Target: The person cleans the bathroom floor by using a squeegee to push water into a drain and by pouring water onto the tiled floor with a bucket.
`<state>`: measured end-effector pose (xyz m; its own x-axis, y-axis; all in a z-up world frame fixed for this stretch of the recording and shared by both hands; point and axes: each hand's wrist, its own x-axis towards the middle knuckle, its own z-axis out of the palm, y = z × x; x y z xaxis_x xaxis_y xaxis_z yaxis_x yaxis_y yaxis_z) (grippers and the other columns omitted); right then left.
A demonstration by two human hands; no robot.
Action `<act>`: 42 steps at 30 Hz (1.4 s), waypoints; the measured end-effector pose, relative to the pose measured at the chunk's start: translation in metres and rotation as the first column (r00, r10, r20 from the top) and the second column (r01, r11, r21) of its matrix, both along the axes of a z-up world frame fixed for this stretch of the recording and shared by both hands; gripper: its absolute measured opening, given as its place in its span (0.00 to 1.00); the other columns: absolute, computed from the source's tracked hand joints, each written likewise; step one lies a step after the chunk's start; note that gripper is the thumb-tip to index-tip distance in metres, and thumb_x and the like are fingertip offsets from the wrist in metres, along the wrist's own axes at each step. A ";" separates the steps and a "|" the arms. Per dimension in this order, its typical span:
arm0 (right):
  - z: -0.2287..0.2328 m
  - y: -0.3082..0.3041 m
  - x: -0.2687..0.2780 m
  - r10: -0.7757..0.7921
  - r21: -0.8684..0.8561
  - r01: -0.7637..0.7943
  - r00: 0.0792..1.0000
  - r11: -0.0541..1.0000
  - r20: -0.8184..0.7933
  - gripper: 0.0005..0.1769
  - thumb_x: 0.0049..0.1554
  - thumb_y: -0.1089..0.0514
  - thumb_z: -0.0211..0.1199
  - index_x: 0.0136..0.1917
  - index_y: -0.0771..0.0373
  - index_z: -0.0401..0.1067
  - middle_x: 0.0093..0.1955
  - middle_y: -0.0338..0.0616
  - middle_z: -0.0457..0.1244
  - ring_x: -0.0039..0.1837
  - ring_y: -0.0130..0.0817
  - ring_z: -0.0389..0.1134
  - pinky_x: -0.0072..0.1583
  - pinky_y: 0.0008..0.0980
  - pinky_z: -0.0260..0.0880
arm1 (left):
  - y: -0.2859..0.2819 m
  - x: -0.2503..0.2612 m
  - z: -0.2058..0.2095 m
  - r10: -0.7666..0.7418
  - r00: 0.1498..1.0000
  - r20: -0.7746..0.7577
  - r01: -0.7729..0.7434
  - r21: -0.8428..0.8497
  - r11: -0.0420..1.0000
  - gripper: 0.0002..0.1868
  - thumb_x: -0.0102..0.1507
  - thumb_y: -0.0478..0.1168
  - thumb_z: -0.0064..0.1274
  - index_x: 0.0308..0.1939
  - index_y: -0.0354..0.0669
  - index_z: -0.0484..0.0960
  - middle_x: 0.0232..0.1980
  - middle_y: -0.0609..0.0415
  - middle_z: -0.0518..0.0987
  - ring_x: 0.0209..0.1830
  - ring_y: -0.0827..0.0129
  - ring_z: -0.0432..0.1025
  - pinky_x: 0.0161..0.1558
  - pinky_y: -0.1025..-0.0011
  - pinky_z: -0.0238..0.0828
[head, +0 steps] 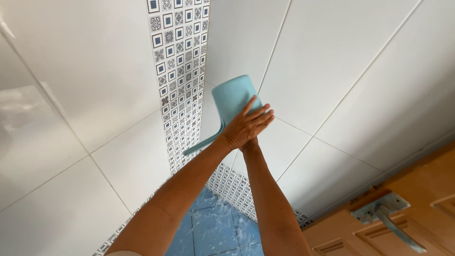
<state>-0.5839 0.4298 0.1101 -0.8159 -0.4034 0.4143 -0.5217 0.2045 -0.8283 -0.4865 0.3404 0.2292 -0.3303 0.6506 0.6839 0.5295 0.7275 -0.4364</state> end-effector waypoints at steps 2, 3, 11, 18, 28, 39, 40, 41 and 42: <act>0.016 -0.002 0.026 0.505 -0.847 0.087 0.770 0.524 0.391 0.30 0.67 0.42 0.41 0.79 0.52 0.49 0.74 0.42 0.56 0.73 0.35 0.59 0.70 0.39 0.66 | -0.004 0.007 -0.003 0.003 1.000 -0.015 -0.001 0.102 0.995 0.29 0.64 0.37 0.53 0.71 0.53 0.72 0.75 0.66 0.68 0.80 0.70 0.55 0.81 0.45 0.33; 0.021 -0.002 0.036 0.500 -0.846 0.087 0.773 0.526 0.390 0.30 0.67 0.42 0.41 0.79 0.52 0.49 0.74 0.42 0.56 0.73 0.35 0.59 0.70 0.39 0.66 | -0.005 0.012 -0.005 0.012 1.000 -0.026 -0.007 0.200 0.980 0.30 0.64 0.35 0.54 0.71 0.54 0.72 0.76 0.68 0.68 0.80 0.71 0.54 0.82 0.43 0.33; -0.028 0.011 0.058 -0.042 -0.650 0.466 0.830 0.601 0.557 0.15 0.62 0.70 0.54 0.63 0.69 0.66 0.50 0.55 0.67 0.39 0.44 0.72 0.38 0.41 0.76 | -0.048 0.095 0.005 -0.217 0.963 0.160 0.111 0.497 0.861 0.42 0.62 0.20 0.42 0.80 0.47 0.55 0.83 0.56 0.54 0.84 0.61 0.46 0.82 0.41 0.32; 0.003 -0.022 0.173 -0.017 -0.717 0.600 0.771 0.355 0.636 0.15 0.62 0.68 0.48 0.61 0.61 0.66 0.53 0.52 0.67 0.44 0.49 0.74 0.43 0.51 0.78 | -0.100 0.205 -0.015 -0.177 0.945 0.276 -0.083 0.723 0.686 0.51 0.57 0.35 0.57 0.76 0.26 0.41 0.77 0.26 0.52 0.75 0.35 0.51 0.68 0.42 0.49; -0.055 -0.039 0.245 0.181 -0.802 0.219 0.910 0.556 0.374 0.24 0.54 0.76 0.47 0.63 0.66 0.67 0.51 0.48 0.64 0.51 0.44 0.70 0.57 0.50 0.77 | -0.156 0.296 -0.054 -0.155 0.551 0.820 -0.465 0.456 0.759 0.24 0.66 0.57 0.54 0.43 0.37 0.80 0.35 0.46 0.83 0.38 0.52 0.80 0.41 0.55 0.75; 0.042 -0.097 0.419 -0.331 -0.149 0.517 0.716 0.843 0.615 0.11 0.61 0.60 0.62 0.53 0.71 0.73 0.47 0.51 0.71 0.41 0.40 0.76 0.46 0.29 0.81 | -0.194 0.393 -0.067 0.054 0.641 0.766 -0.511 0.373 0.774 0.16 0.67 0.46 0.54 0.46 0.35 0.72 0.31 0.44 0.82 0.34 0.51 0.79 0.37 0.55 0.75; 0.041 -0.101 0.432 -0.318 -0.143 0.488 0.736 0.861 0.597 0.10 0.60 0.61 0.62 0.52 0.71 0.73 0.45 0.50 0.72 0.40 0.39 0.76 0.46 0.30 0.80 | -0.195 0.403 -0.070 0.065 0.640 0.765 -0.524 0.373 0.765 0.16 0.67 0.46 0.54 0.46 0.35 0.72 0.31 0.44 0.82 0.34 0.51 0.79 0.37 0.55 0.75; 0.040 -0.103 0.441 -0.304 -0.135 0.457 0.756 0.879 0.580 0.10 0.60 0.62 0.63 0.51 0.71 0.74 0.44 0.50 0.72 0.39 0.39 0.77 0.46 0.31 0.78 | -0.195 0.414 -0.074 0.077 0.636 0.768 -0.541 0.372 0.754 0.16 0.67 0.45 0.54 0.45 0.35 0.72 0.31 0.44 0.82 0.34 0.51 0.79 0.37 0.55 0.75; 0.039 -0.108 0.450 -0.292 -0.135 0.443 0.760 0.886 0.581 0.10 0.60 0.62 0.63 0.51 0.71 0.74 0.44 0.50 0.72 0.39 0.39 0.77 0.46 0.31 0.78 | -0.196 0.425 -0.078 0.088 0.630 0.772 -0.557 0.369 0.744 0.15 0.67 0.45 0.54 0.45 0.35 0.73 0.31 0.44 0.82 0.33 0.51 0.79 0.37 0.56 0.75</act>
